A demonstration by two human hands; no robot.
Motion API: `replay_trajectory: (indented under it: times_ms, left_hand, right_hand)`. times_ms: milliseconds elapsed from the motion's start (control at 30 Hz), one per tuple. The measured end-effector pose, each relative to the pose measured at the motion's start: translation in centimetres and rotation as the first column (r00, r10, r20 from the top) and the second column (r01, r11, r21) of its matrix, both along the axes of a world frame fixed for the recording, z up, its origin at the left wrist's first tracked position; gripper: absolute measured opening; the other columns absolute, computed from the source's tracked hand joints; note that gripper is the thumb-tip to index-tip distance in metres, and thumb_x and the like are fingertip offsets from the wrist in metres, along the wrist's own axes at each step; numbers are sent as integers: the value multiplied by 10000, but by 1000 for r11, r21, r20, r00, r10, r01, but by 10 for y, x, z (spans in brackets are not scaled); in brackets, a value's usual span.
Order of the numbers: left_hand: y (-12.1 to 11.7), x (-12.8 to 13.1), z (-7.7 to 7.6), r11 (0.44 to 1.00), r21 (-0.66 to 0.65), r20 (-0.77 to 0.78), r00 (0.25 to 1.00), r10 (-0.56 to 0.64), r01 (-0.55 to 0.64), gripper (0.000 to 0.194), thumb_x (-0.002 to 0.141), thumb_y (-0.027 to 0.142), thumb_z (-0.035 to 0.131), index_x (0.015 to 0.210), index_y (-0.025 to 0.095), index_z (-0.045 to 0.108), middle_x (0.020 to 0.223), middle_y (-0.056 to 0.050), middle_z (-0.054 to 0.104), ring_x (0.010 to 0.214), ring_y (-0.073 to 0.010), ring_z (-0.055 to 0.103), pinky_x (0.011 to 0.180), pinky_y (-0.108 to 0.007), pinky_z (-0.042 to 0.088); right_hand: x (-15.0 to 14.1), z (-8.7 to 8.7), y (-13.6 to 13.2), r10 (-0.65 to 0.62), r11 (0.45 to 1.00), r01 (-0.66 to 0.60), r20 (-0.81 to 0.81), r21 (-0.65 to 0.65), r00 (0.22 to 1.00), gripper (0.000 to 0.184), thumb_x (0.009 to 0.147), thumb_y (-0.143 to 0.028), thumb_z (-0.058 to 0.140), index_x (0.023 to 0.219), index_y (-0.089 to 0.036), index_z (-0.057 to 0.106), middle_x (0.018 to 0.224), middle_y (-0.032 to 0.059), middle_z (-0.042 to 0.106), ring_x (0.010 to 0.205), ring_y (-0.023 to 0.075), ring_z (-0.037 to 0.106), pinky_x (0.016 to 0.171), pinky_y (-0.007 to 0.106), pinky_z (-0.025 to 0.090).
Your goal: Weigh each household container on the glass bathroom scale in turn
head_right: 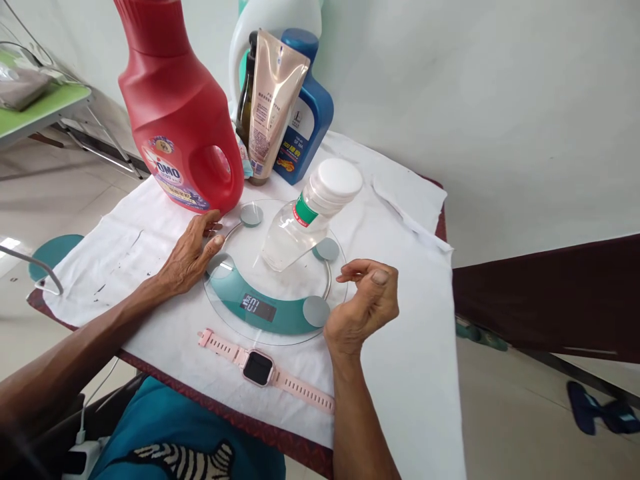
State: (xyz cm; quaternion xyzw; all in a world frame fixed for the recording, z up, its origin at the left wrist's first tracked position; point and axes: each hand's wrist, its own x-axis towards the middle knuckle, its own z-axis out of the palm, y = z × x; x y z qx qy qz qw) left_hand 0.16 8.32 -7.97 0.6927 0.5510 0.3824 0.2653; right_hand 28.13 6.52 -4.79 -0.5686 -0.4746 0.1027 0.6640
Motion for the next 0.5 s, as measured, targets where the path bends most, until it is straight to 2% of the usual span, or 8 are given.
replay_trajectory:
  times_ms: [133, 300, 500]
  left_hand:
    - [0, 0, 1, 1000, 3, 0, 1000, -15, 15, 706, 1120, 726, 386, 1550, 172, 467, 1456, -202, 612, 1300, -316, 660, 1146, -577, 576]
    - [-1, 1, 3, 1000, -15, -6, 1000, -20, 20, 764, 1119, 735, 373, 1565, 120, 453, 1471, -227, 590, 1325, -317, 652, 1162, -558, 574]
    - [-1, 1, 2, 1000, -19, 0, 1000, -21, 21, 745, 1116, 745, 377, 1562, 154, 462, 1487, -212, 586, 1318, -316, 659, 1152, -567, 581]
  right_hand:
    - [3, -4, 1, -16, 999, 16, 10, -30, 1000, 504, 1090, -615, 451, 803, -241, 629, 797, 17, 648, 665, 179, 601, 613, 366, 510]
    - [4, -7, 4, 0, 999, -1, -14, -52, 1000, 519, 1076, -656, 482, 803, -238, 625, 777, 15, 640, 676, 177, 605, 604, 351, 508]
    - [4, -9, 3, 33, 997, -33, 0, -76, 999, 493, 1081, -625, 490, 797, -245, 624, 786, 8, 652, 658, 168, 598, 621, 353, 508]
